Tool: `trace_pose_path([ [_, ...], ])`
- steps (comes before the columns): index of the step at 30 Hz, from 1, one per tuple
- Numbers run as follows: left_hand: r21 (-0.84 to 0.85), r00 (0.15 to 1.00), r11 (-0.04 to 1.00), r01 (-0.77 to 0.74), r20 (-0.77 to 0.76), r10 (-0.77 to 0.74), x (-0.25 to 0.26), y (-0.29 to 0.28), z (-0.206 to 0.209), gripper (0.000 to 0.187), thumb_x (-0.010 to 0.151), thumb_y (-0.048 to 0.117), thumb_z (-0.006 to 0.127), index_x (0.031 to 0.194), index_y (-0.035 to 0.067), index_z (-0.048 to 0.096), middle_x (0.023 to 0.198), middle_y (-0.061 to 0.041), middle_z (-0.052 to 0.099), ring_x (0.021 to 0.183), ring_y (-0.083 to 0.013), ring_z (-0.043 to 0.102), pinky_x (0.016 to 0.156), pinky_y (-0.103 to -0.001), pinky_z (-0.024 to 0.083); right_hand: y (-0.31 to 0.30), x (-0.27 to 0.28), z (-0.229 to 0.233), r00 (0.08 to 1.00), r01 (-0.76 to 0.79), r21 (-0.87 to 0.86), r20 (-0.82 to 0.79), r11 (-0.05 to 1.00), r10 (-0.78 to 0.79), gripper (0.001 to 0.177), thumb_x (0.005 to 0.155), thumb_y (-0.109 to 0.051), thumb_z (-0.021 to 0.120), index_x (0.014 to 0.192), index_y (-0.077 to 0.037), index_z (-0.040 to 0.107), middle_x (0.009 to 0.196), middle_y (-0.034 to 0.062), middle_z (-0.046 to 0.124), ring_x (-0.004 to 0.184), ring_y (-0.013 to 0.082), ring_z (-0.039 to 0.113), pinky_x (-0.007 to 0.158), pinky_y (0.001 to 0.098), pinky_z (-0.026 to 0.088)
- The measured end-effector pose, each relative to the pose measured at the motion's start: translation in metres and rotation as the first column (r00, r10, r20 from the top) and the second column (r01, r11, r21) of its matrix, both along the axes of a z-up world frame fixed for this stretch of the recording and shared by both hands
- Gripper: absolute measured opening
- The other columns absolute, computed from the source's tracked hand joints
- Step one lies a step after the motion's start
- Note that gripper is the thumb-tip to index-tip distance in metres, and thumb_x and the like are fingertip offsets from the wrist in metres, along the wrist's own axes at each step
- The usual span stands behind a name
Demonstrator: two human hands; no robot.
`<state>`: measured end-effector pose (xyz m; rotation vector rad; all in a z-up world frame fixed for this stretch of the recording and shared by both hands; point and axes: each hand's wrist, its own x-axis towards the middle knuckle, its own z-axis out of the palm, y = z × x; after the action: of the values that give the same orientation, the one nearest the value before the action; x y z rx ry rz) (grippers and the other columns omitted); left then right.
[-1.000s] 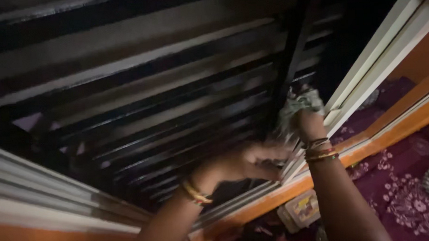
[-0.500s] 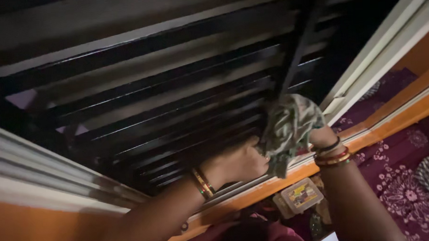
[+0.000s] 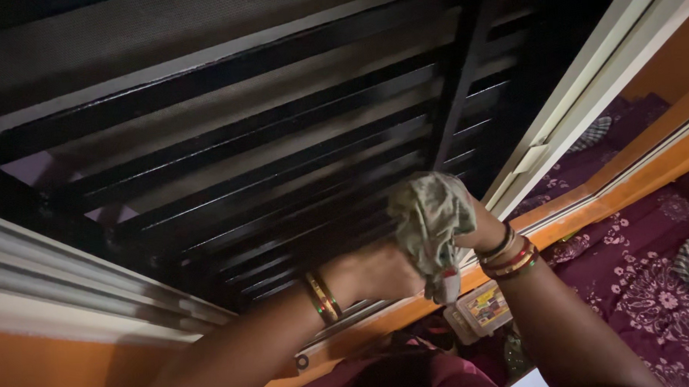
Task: The person wipes the horizontal slats of a window grille and the adjacent window frame using a cloth. They systematically clean the metal bars and the white frame, moving the cloth back and forth to remove dust.
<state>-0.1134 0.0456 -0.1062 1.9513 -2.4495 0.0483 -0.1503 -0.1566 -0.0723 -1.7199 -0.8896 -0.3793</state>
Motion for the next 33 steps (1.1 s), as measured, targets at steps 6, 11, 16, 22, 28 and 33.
trace_pose_path([
  [6, -0.316, 0.975, 0.938, 0.146, 0.209, -0.081, -0.01, 0.004, 0.016, 0.014, 0.081, 0.018, 0.065, 0.066, 0.016, 0.065, 0.073, 0.003, 0.068, 0.085, -0.016, 0.066, 0.073, -0.035, 0.053, -0.037, 0.021, -0.055, 0.978, 0.01, 0.474, -0.187, 0.881, 0.09, 0.029, 0.101, -0.021, 0.066, 0.126, -0.006, 0.064, 0.105, 0.0063, 0.074, 0.086, 0.0146, 0.072, 0.071, 0.0252, 0.062],
  [11, -0.308, 0.963, 0.951, -0.016, 0.25, 0.097, -0.002, 0.02, 0.046, 0.01, 0.088, 0.02, 0.062, 0.081, 0.015, 0.068, 0.086, 0.003, 0.07, 0.093, -0.0169, 0.066, 0.072, -0.033, 0.052, -0.06, 0.0, -0.054, 0.76, 0.649, 0.391, -0.357, 0.652, -0.542, 0.022, 0.108, -0.016, 0.047, 0.124, -0.007, 0.059, 0.108, 0.0027, 0.068, 0.092, 0.0118, 0.066, 0.076, 0.0222, 0.057],
  [16, -0.53, 0.829, 0.813, -0.239, 0.325, 0.456, 0.022, 0.032, 0.082, 0.02, 0.092, 0.024, 0.061, 0.105, 0.014, 0.072, 0.106, -0.001, 0.068, 0.101, -0.0192, 0.062, 0.077, -0.036, 0.051, -0.104, 0.034, -0.127, 0.611, 0.784, 0.448, -0.431, 0.43, -0.664, 0.024, 0.113, -0.023, 0.045, 0.126, -0.009, 0.059, 0.101, 0.0021, 0.063, 0.083, 0.0137, 0.059, 0.067, 0.0257, 0.051],
  [22, -0.886, 0.636, 0.41, -0.218, 0.189, 0.748, 0.057, 0.023, 0.102, 0.032, 0.101, 0.04, 0.063, 0.125, 0.02, 0.07, 0.132, -0.002, 0.064, 0.119, -0.0193, 0.057, 0.11, -0.047, 0.037, -0.168, 0.162, -0.211, 0.604, 0.796, 0.247, -0.402, 0.553, -0.689, 0.031, 0.114, -0.028, 0.042, 0.126, -0.006, 0.06, 0.106, 0.0057, 0.062, 0.09, 0.02, 0.06, 0.078, 0.0324, 0.051],
  [28, -0.834, 0.508, 0.435, -0.339, 0.227, 0.831, 0.088, 0.024, 0.082, 0.05, 0.096, 0.054, 0.06, 0.132, 0.021, 0.07, 0.117, -0.002, 0.065, 0.109, -0.0192, 0.059, 0.108, -0.044, 0.04, -0.218, 0.141, -0.216, 0.449, 0.878, -0.157, -0.06, 0.453, -0.892, 0.035, 0.109, -0.026, 0.04, 0.131, -0.006, 0.059, 0.122, 0.0079, 0.063, 0.108, 0.0235, 0.063, 0.1, 0.0373, 0.051],
  [33, -0.865, 0.479, 0.413, -0.284, 0.245, 0.843, 0.096, 0.022, 0.075, 0.047, 0.099, 0.053, 0.061, 0.13, 0.021, 0.071, 0.113, 0.002, 0.066, 0.097, -0.0162, 0.059, 0.085, -0.035, 0.044, -0.132, 0.089, -0.174, 0.284, 0.95, -0.205, 0.239, 0.237, -0.929, 0.034, 0.093, -0.025, 0.051, 0.121, -0.008, 0.062, 0.117, 0.0099, 0.065, 0.108, 0.0299, 0.064, 0.1, 0.044, 0.05],
])
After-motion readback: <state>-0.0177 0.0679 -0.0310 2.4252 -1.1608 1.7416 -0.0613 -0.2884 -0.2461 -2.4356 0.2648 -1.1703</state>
